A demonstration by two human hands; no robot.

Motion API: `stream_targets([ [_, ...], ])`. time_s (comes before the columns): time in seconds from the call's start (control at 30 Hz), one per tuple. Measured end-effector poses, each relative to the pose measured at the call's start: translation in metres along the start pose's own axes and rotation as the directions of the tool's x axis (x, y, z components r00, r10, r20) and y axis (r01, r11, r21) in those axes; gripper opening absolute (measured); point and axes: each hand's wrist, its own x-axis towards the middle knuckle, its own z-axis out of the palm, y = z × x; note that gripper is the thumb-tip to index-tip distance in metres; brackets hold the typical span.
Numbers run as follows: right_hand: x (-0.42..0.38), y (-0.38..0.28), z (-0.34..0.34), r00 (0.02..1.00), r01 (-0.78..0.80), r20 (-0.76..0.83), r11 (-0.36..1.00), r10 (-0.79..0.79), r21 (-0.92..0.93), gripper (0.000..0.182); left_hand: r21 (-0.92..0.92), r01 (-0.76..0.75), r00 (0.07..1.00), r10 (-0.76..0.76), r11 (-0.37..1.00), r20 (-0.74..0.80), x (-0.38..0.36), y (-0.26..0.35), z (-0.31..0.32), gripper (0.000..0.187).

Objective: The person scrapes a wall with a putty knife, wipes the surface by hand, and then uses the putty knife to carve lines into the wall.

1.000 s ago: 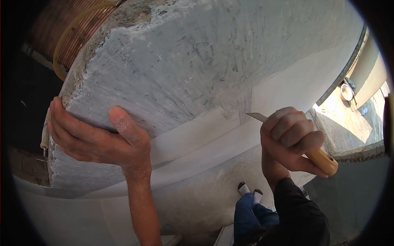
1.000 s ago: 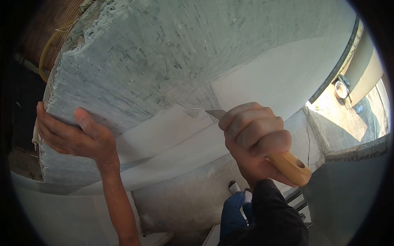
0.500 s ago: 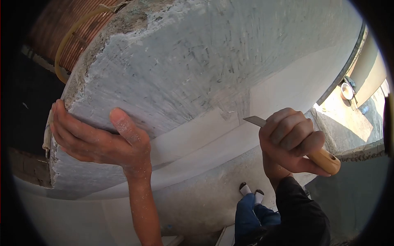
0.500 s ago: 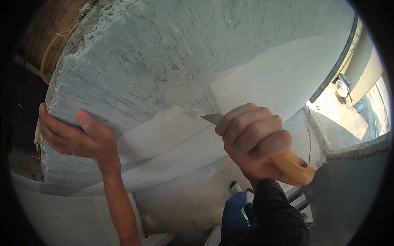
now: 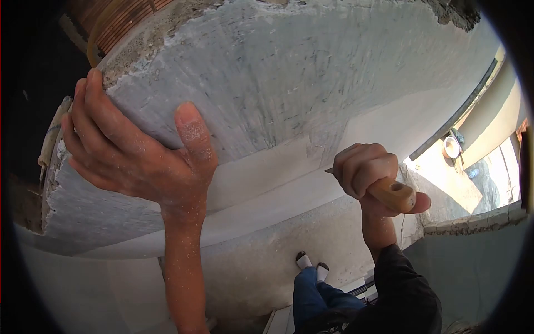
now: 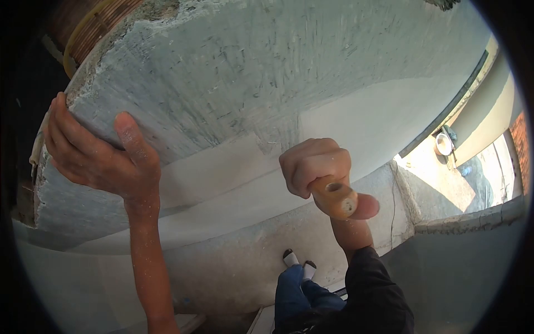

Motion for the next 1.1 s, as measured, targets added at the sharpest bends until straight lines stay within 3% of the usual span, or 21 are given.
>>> stream_targets([
  [0.1,-0.003,0.003,0.017,0.966,-0.085,0.226,0.981,0.125,-0.176,0.074,-0.008,0.068,0.998,-0.068,0.998,0.014,0.001,0.009,-0.002,0.073],
  [0.2,-0.002,-0.004,0.031,0.959,-0.207,0.182,0.975,0.218,-0.081,0.06,-0.024,0.102,0.995,-0.102,0.995,0.001,0.0,0.01,-0.001,0.074],
  [0.3,0.0,-0.01,0.05,0.897,-0.129,0.381,0.956,0.225,-0.262,0.052,-0.022,0.138,0.99,-0.139,0.99,-0.015,-0.002,0.011,0.001,0.074],
  [0.4,-0.005,-0.016,0.075,0.665,-0.065,0.639,0.883,0.386,-0.465,0.049,-0.031,0.154,0.988,-0.154,0.988,-0.015,-0.003,0.013,0.001,0.072],
  [0.5,-0.011,-0.009,0.084,0.672,-0.032,0.655,0.898,0.345,-0.439,0.047,-0.042,0.154,0.988,-0.154,0.987,0.001,-0.001,0.012,-0.001,0.072],
  [0.67,0.013,-0.011,0.08,0.684,0.096,0.664,0.865,0.303,-0.493,0.059,-0.002,0.177,0.983,-0.177,0.984,0.049,-0.001,0.014,-0.006,0.074],
  [0.87,0.026,-0.005,0.089,0.816,0.276,0.577,0.901,-0.036,-0.334,0.055,-0.002,0.157,0.983,-0.156,0.988,0.094,0.004,0.017,-0.013,0.073],
  [0.97,0.029,0.016,0.074,0.817,0.279,0.577,0.874,0.001,-0.397,0.051,-0.032,0.218,0.969,-0.213,0.975,0.123,0.004,0.02,-0.012,0.077],
  [1.1,0.022,-0.007,0.093,0.822,0.337,0.568,0.849,-0.053,-0.408,0.05,-0.032,0.204,0.972,-0.198,0.979,0.125,0.004,0.019,-0.01,0.078],
])
